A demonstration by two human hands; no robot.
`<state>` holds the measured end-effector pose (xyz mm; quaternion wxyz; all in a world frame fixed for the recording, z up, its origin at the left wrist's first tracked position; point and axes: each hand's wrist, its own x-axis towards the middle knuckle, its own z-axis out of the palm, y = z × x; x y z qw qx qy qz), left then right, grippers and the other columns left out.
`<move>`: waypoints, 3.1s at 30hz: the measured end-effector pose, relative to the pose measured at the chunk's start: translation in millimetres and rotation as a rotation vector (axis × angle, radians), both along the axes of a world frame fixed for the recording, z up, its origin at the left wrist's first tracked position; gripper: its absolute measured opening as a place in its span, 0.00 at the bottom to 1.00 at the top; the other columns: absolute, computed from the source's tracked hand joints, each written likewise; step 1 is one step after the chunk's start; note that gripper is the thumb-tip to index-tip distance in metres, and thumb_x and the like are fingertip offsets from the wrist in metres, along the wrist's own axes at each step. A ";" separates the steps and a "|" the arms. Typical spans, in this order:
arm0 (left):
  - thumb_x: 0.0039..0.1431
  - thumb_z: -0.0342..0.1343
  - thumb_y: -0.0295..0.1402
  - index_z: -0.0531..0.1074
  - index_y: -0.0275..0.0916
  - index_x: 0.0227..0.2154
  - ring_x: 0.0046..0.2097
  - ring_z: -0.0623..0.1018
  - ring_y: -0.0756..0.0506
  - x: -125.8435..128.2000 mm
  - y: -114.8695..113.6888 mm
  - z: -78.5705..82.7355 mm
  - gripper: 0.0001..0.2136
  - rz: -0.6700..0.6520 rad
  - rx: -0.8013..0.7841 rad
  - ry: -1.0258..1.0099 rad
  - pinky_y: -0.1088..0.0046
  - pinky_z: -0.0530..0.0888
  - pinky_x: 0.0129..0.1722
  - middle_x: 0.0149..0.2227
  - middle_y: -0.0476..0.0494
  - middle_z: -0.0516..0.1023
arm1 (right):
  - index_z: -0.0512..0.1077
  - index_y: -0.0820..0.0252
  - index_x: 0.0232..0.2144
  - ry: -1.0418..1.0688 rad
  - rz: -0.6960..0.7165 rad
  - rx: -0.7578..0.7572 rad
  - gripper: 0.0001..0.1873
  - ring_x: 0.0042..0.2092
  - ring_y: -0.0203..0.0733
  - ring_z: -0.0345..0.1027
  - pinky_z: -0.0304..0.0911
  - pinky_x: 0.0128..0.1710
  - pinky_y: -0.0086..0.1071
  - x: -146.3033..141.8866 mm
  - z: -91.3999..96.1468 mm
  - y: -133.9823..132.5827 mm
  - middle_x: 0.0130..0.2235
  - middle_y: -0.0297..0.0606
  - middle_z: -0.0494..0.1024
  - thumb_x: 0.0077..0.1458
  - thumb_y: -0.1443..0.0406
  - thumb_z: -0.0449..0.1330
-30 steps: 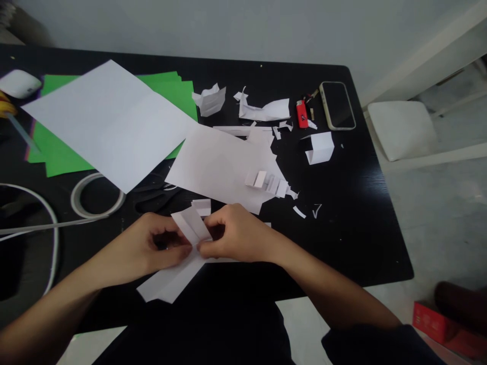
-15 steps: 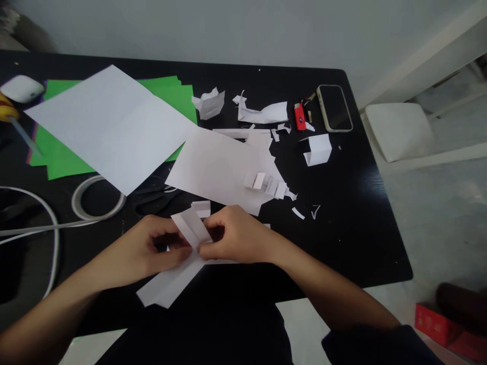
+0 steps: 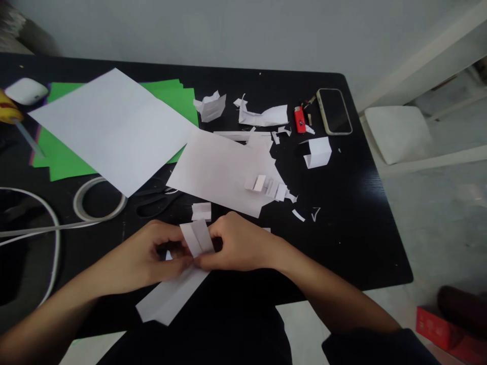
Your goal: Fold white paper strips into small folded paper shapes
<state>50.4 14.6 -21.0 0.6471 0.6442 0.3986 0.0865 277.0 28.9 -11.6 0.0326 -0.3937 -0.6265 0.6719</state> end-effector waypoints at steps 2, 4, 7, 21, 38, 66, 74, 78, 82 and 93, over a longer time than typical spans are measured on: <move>0.52 0.56 0.20 0.80 0.38 0.32 0.30 0.75 0.51 -0.4 0.1 0.1 0.10 -0.005 0.001 0.001 0.77 0.70 0.31 0.29 0.52 0.80 | 0.84 0.62 0.36 0.002 0.002 0.008 0.07 0.33 0.38 0.75 0.64 0.32 0.29 0.1 0.0 -0.1 0.32 0.35 0.82 0.55 0.65 0.68; 0.52 0.55 0.19 0.80 0.38 0.32 0.30 0.74 0.51 -0.5 0.4 0.4 0.10 -0.008 0.002 -0.008 0.77 0.70 0.31 0.29 0.52 0.80 | 0.83 0.62 0.35 0.007 0.007 0.015 0.06 0.33 0.38 0.74 0.64 0.32 0.29 0.1 -0.2 0.0 0.32 0.35 0.82 0.55 0.66 0.68; 0.53 0.55 0.20 0.79 0.37 0.31 0.29 0.74 0.51 -0.1 1.1 1.1 0.10 -0.012 0.000 -0.015 0.77 0.69 0.30 0.28 0.51 0.79 | 0.83 0.62 0.33 0.026 0.017 0.015 0.04 0.33 0.37 0.74 0.63 0.32 0.28 0.0 -1.0 0.2 0.31 0.34 0.81 0.55 0.67 0.67; 0.55 0.58 0.20 0.80 0.39 0.35 0.32 0.80 0.50 0.0 1.7 3.7 0.10 -0.024 0.081 0.005 0.76 0.74 0.34 0.33 0.51 0.84 | 0.82 0.63 0.34 0.029 0.024 -0.074 0.05 0.30 0.35 0.71 0.63 0.31 0.28 0.2 -4.8 0.2 0.30 0.34 0.80 0.56 0.65 0.67; 0.55 0.57 0.22 0.80 0.39 0.33 0.30 0.75 0.52 -1.1 3.8 4.5 0.09 0.065 0.108 0.012 0.80 0.70 0.29 0.29 0.54 0.79 | 0.82 0.61 0.34 0.040 -0.102 0.003 0.05 0.29 0.35 0.70 0.60 0.27 0.27 2.6 -4.4 2.1 0.30 0.34 0.80 0.54 0.67 0.67; 0.57 0.58 0.26 0.79 0.36 0.35 0.34 0.76 0.47 0.2 0.8 -0.9 0.06 0.031 -0.013 0.016 0.73 0.72 0.33 0.34 0.47 0.80 | 0.82 0.63 0.32 -0.024 -0.080 -0.020 0.05 0.28 0.33 0.64 0.54 0.25 0.27 -0.3 -2.9 1.6 0.26 0.30 0.74 0.50 0.69 0.66; 0.59 0.58 0.27 0.79 0.36 0.34 0.32 0.75 0.49 -1.5 0.7 -2.6 0.05 0.044 -0.089 0.000 0.76 0.70 0.30 0.32 0.49 0.79 | 0.83 0.62 0.33 -0.003 -0.077 0.003 0.05 0.28 0.33 0.66 0.58 0.26 0.27 0.3 -2.2 1.9 0.27 0.32 0.77 0.52 0.68 0.66; 0.60 0.58 0.28 0.81 0.37 0.38 0.34 0.78 0.47 -1.5 0.7 -2.4 0.08 0.049 -0.092 -0.016 0.74 0.73 0.32 0.34 0.47 0.81 | 0.82 0.63 0.36 0.060 -0.091 -0.055 0.07 0.31 0.36 0.73 0.66 0.29 0.28 1.3 -3.7 0.3 0.31 0.36 0.81 0.58 0.65 0.65; 0.61 0.58 0.29 0.81 0.37 0.40 0.36 0.79 0.46 -1.7 1.3 -1.0 0.09 0.033 -0.108 -0.011 0.72 0.74 0.35 0.35 0.46 0.82 | 0.82 0.63 0.36 0.096 -0.103 -0.149 0.08 0.32 0.38 0.78 0.71 0.32 0.29 2.8 -6.0 -0.6 0.32 0.38 0.82 0.60 0.64 0.65; 0.58 0.57 0.24 0.80 0.37 0.39 0.34 0.76 0.48 -0.3 3.0 2.4 0.09 0.073 -0.138 -0.015 0.75 0.71 0.32 0.34 0.49 0.81 | 0.76 0.60 0.41 0.097 -0.153 -0.064 0.09 0.33 0.38 0.77 0.71 0.34 0.31 1.2 -5.4 -1.4 0.34 0.34 0.82 0.58 0.64 0.67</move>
